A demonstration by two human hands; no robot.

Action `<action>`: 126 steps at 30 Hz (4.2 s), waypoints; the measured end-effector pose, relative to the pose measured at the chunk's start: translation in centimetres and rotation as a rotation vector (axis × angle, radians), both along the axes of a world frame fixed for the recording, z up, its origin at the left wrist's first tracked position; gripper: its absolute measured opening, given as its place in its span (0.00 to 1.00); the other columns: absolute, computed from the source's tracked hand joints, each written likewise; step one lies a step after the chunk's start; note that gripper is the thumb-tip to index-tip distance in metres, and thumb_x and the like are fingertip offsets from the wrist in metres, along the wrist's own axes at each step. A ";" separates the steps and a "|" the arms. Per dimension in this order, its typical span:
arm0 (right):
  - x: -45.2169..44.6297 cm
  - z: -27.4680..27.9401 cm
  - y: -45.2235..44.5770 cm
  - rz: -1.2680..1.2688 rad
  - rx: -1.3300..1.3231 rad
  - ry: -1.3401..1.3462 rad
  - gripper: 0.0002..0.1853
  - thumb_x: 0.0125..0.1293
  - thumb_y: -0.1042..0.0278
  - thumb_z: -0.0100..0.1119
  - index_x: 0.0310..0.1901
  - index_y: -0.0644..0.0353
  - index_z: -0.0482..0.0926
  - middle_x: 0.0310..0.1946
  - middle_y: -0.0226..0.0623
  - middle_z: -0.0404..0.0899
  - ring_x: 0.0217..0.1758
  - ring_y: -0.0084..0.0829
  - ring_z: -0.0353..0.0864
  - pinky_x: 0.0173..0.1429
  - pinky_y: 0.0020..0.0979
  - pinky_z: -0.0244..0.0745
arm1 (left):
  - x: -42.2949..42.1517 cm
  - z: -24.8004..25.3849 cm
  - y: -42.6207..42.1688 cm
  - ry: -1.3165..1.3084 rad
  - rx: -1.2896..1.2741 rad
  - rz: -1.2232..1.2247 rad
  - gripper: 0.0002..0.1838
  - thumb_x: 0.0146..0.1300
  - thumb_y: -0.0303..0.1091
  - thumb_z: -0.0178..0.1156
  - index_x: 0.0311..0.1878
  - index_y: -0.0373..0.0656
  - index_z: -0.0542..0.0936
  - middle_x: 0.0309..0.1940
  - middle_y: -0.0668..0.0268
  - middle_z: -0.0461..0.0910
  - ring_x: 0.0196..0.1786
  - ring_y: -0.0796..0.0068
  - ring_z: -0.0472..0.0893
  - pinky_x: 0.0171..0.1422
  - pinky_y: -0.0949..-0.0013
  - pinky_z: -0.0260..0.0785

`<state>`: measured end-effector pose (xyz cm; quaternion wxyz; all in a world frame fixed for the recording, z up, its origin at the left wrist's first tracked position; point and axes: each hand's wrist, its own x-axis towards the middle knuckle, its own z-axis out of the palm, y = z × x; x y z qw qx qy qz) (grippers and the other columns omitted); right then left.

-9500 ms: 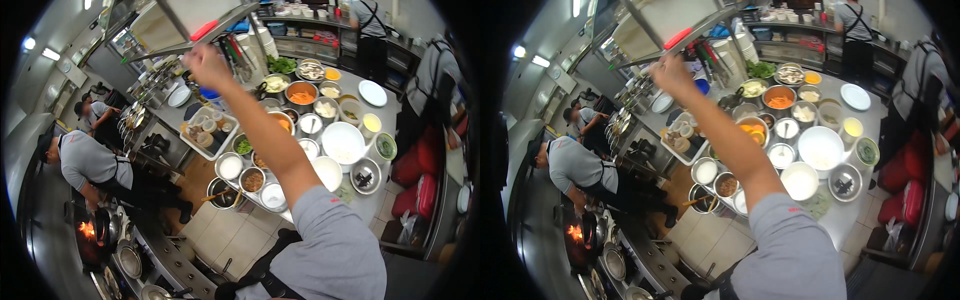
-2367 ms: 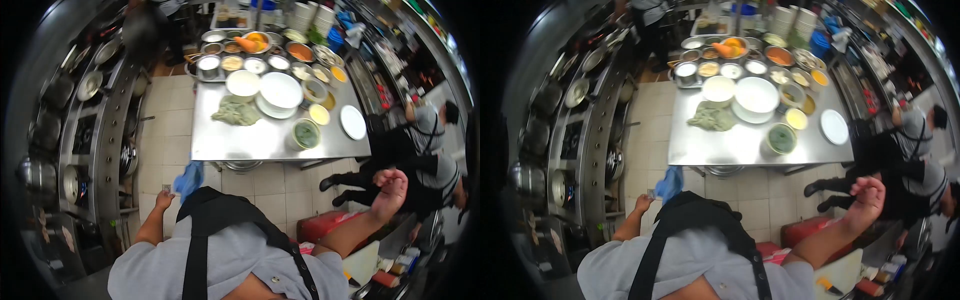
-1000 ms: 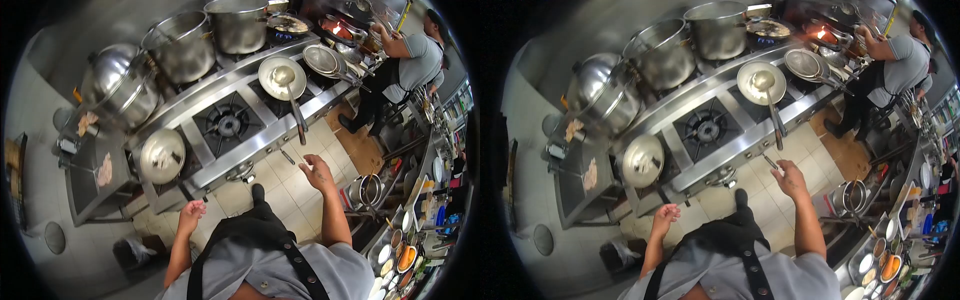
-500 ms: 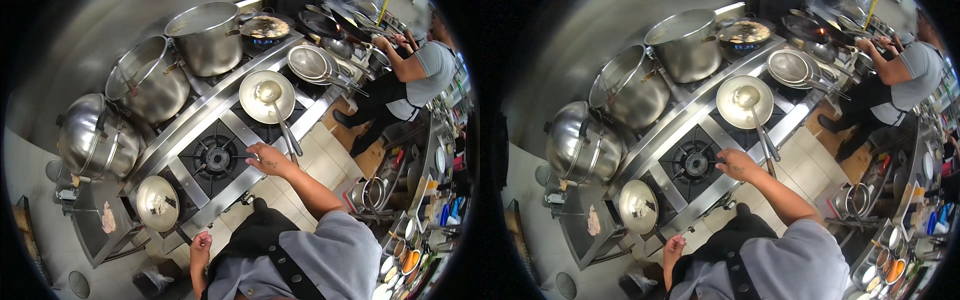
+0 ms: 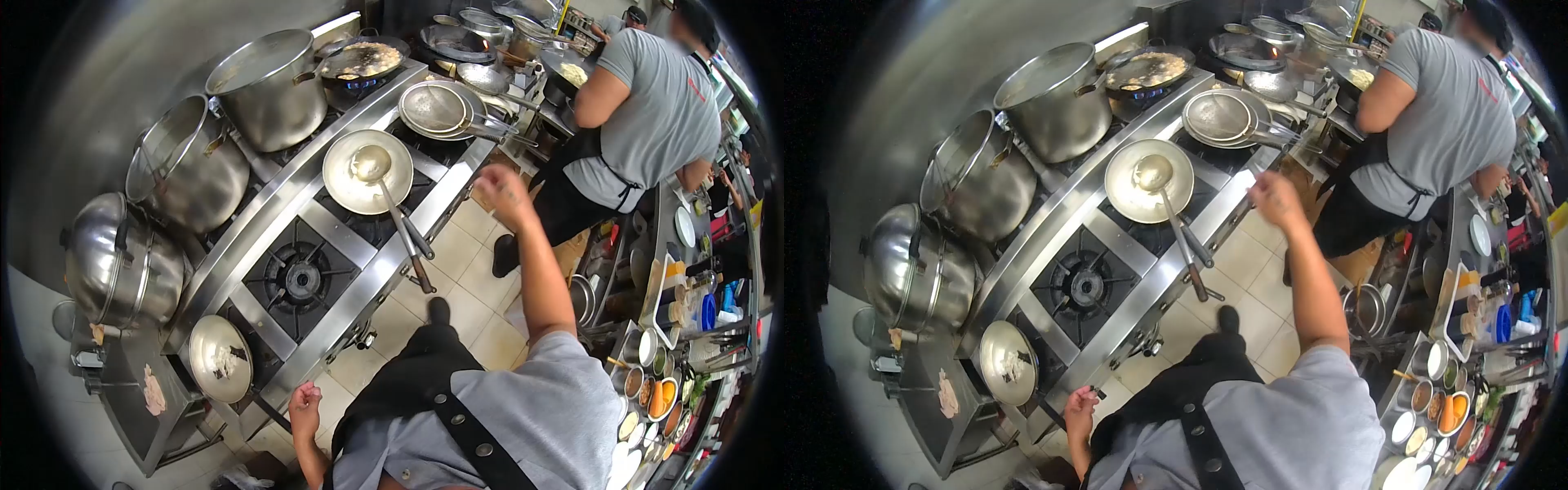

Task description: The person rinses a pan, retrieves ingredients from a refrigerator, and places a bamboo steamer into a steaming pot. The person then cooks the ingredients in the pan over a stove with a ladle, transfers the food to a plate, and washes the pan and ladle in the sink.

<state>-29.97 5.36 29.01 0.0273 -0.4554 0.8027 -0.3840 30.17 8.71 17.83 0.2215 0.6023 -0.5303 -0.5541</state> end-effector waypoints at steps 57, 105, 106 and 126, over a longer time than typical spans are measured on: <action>-34.1 2.8 -42.7 0.186 0.090 -0.070 0.19 0.58 0.75 0.50 0.51 0.62 0.79 0.39 0.53 0.83 0.31 0.48 0.85 0.30 0.40 0.80 | -41.5 -8.6 -6.0 -0.311 -0.023 0.315 0.23 0.54 0.42 0.70 0.46 0.35 0.78 0.37 0.60 0.82 0.40 0.71 0.81 0.47 0.68 0.73; -31.4 -2.1 -48.0 0.553 0.246 -1.426 0.12 0.63 0.79 0.46 0.48 0.62 0.69 0.21 0.28 0.70 0.14 0.15 0.60 0.15 0.20 0.51 | -41.9 -6.5 -4.9 -0.332 0.007 0.487 0.29 0.51 0.39 0.72 0.53 0.34 0.75 0.39 0.58 0.80 0.35 0.69 0.79 0.41 0.68 0.73; -31.7 -1.7 -47.9 0.556 0.255 -1.337 0.11 0.64 0.78 0.47 0.48 0.62 0.70 0.21 0.28 0.70 0.14 0.14 0.60 0.15 0.20 0.51 | -41.9 -6.6 -4.8 -0.326 0.007 0.487 0.29 0.51 0.39 0.72 0.53 0.33 0.75 0.39 0.58 0.80 0.35 0.69 0.79 0.41 0.68 0.73; -33.3 0.4 -45.6 0.599 0.377 -1.210 0.10 0.65 0.76 0.50 0.48 0.63 0.69 0.20 0.26 0.71 0.12 0.12 0.58 0.13 0.18 0.49 | -41.2 -5.7 -5.6 -0.348 -0.005 0.474 0.30 0.50 0.41 0.72 0.53 0.34 0.76 0.39 0.60 0.80 0.35 0.73 0.77 0.42 0.69 0.72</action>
